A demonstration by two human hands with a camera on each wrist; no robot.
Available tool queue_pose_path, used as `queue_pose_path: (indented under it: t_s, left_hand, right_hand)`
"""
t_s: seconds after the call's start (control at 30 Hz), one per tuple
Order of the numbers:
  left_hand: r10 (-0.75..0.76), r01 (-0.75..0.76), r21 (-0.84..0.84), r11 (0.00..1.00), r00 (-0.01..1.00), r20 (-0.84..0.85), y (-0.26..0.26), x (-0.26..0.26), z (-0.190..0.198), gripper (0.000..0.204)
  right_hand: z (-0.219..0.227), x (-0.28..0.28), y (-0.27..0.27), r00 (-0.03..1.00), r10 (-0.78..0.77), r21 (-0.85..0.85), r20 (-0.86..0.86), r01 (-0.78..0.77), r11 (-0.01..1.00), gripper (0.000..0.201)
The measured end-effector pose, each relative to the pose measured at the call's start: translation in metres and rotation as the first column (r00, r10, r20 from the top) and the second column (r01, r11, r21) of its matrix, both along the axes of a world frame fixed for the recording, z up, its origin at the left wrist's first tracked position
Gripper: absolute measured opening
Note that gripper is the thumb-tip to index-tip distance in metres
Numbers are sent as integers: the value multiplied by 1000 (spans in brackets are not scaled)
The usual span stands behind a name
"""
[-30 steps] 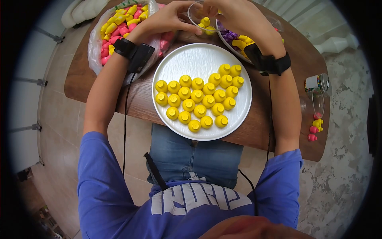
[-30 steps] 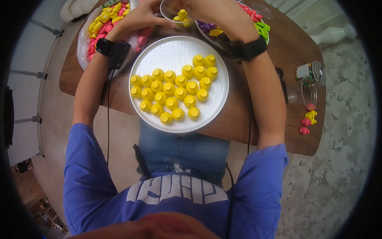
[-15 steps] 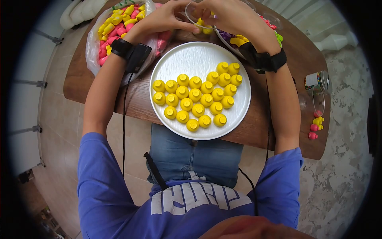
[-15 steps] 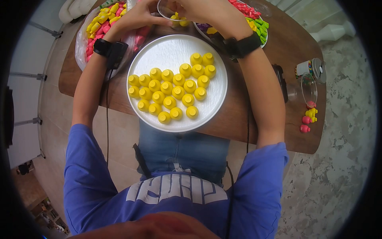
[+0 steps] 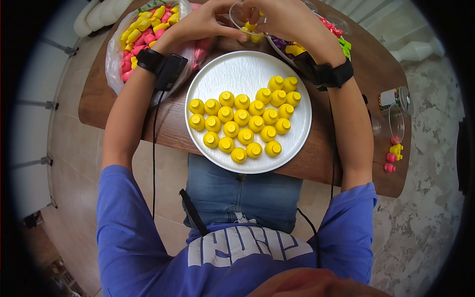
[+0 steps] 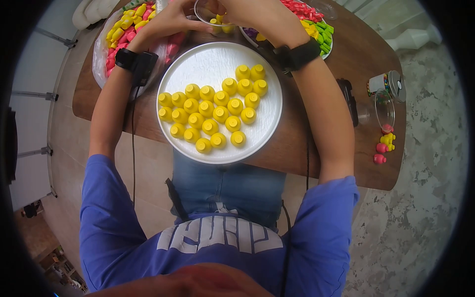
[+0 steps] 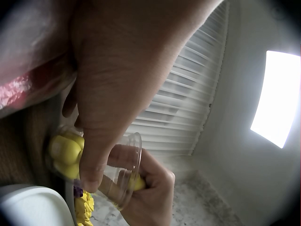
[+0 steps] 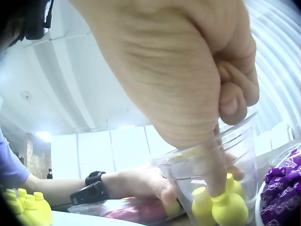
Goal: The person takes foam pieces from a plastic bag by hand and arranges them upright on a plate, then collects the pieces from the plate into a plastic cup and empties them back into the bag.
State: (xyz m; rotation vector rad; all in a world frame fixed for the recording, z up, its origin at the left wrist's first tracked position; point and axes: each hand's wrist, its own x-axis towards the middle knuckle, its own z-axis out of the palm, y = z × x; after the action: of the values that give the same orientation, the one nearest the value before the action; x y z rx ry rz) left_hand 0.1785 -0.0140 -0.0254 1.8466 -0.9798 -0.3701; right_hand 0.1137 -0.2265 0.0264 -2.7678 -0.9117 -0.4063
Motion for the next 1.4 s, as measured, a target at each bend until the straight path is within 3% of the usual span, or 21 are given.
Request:
queue_pose_path:
  t_s: [0.37,0.6,0.7,0.77,0.87,1.0,1.07,1.2,1.3,1.37,1.4]
  left_hand:
    - [-2,2,-9,1000,998,-64,0,-4,2,72]
    - [-20,20,0,1000,1000,-24,1,-2,2,70]
    - [5,-9,80,997,998,55,2,4,-2,69]
    - [40,-42,86,995,999,34,3,4,-4,69]
    - [64,-62,109,992,998,-11,2,0,0,67]
    - [77,-64,145,987,993,-86,1,-7,9,64]
    - [79,-69,145,987,995,-59,0,-6,8,63]
    - [59,-52,126,991,997,-49,2,-2,4,63]
    - [13,-6,86,996,996,-84,3,2,0,64]
    - [21,-19,90,996,999,-27,3,4,-2,65]
    - [28,-31,95,995,999,27,3,5,-3,66]
  right_hand:
    - [-10,4,-3,992,-2,68,124,-7,998,15]
    - [-2,-3,1,996,-9,81,87,2,997,14]
    - [9,-7,0,1000,-12,74,-29,14,997,14]
    - [17,-10,-4,998,56,254,-24,-48,966,19]
    - [6,14,-6,999,26,313,-29,-16,950,23]
    - [-7,27,-17,979,184,308,-93,-147,940,25]
    - [-10,29,-20,954,294,226,-59,-274,935,25]
    - [-11,30,-20,952,305,177,-41,-293,940,30]
    - [-7,25,-15,966,208,139,-153,-187,972,31]
    - [-2,17,-12,948,221,370,-228,-125,920,29]
    - [1,15,-12,947,223,370,-230,-127,920,29]
